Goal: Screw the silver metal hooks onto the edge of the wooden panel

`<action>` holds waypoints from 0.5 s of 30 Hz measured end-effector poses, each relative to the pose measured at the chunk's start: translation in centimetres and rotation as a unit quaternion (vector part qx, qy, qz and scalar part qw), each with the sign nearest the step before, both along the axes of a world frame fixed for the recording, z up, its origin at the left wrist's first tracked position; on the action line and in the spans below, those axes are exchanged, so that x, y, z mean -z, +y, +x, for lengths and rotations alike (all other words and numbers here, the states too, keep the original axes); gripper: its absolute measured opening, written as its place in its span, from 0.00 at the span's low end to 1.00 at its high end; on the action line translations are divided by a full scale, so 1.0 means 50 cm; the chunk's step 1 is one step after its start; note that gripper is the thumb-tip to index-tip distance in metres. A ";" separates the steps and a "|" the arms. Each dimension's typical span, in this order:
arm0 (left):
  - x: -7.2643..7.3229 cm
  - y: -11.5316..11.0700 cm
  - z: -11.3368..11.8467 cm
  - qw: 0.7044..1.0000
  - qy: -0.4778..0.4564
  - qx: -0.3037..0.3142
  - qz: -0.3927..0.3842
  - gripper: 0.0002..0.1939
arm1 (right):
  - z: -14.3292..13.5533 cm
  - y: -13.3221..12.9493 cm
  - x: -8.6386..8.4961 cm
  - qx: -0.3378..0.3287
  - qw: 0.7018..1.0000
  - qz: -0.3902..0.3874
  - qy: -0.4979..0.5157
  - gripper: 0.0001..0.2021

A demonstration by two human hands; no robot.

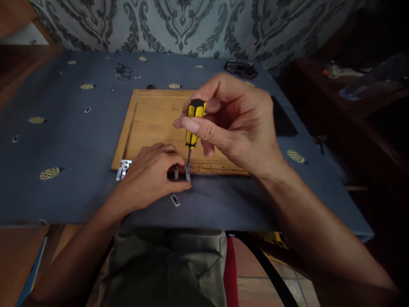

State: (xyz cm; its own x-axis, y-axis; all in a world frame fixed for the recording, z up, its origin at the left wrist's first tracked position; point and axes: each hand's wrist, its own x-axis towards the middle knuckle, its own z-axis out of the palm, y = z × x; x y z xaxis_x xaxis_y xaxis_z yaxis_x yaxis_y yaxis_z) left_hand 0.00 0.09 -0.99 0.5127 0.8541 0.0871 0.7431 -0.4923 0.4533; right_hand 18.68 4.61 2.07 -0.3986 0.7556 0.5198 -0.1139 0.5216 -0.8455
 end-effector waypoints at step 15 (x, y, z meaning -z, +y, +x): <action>0.003 -0.002 -0.004 1.000 -0.005 -0.001 0.005 0.12 | 0.006 -0.005 -0.003 0.011 1.000 0.008 0.012 0.14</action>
